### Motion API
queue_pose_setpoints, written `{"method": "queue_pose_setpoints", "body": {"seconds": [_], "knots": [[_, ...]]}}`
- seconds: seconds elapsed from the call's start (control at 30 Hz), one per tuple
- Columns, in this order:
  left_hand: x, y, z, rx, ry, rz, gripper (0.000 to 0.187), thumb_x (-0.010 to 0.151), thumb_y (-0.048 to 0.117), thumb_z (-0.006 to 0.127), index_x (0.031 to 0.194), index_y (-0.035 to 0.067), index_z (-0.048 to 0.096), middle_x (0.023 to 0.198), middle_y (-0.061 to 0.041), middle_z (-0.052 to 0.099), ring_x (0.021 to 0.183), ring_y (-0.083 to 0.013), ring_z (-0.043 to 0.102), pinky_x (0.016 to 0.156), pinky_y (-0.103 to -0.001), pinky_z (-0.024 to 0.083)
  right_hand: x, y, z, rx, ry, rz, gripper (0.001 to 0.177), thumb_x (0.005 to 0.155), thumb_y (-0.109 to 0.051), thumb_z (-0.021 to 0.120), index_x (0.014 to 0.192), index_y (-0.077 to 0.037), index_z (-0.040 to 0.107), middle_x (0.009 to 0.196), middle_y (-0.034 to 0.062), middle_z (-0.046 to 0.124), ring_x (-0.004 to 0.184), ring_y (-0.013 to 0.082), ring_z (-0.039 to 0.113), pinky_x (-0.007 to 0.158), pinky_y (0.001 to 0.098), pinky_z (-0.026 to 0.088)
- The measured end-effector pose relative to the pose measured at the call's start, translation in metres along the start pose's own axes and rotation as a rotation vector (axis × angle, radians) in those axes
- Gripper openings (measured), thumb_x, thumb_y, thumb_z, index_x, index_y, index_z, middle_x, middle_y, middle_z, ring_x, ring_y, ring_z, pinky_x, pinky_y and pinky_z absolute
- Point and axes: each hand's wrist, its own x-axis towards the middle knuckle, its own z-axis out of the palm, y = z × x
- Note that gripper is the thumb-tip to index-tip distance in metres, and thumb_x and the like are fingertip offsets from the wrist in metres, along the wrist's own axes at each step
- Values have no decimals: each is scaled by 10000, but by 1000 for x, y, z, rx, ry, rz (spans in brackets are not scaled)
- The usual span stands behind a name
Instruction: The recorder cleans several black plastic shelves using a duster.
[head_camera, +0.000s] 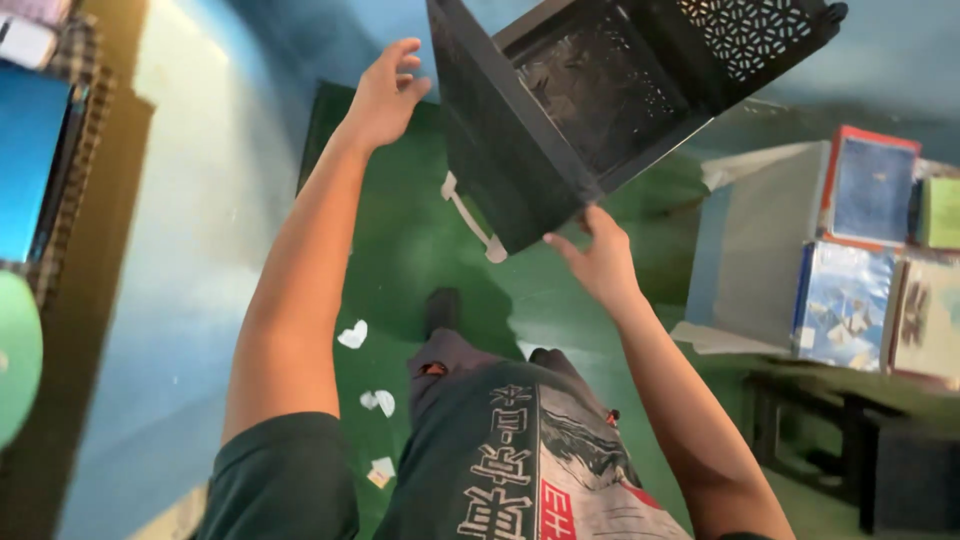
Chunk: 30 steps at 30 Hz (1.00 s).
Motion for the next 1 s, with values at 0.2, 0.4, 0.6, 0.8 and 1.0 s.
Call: {"method": "queue_pose_setpoints", "body": {"seconds": [0.2,0.4,0.6,0.8,1.0], "knots": [[52,8,-19,130,-328,177,573,851,-17,766,1378,93,570,1267,-145,688,1118,-310,675,919,-417,549,-4,-14,19,-2,72,189,403,823,-191,851,1168,-30,717,1076,153,751,976,260,732,812,383,586],[92,13,-20,242,-595,124,431,816,13,784,1222,75,653,1077,-122,746,1021,-292,712,887,-421,552,-1,-26,31,61,131,320,300,889,-156,807,1140,-13,727,1070,133,767,966,209,756,857,348,596],[121,18,-26,481,-791,81,299,863,166,785,1142,93,706,1078,-102,762,1022,-297,713,892,-417,543,-3,-25,37,196,144,438,226,936,-111,734,1120,13,694,972,106,766,896,148,716,812,320,564],[125,72,-42,603,-877,40,243,937,172,686,1174,122,680,1113,-128,746,1033,-332,689,893,-459,522,-6,-28,38,129,198,413,278,963,-95,753,1199,23,668,987,97,734,899,160,670,821,327,543],[124,104,-57,314,-844,230,321,937,173,772,1234,113,666,1149,-48,703,1092,-202,654,924,-407,517,-35,-20,28,354,346,427,305,984,-44,742,1257,22,623,1057,80,650,933,148,608,814,317,517]]}}
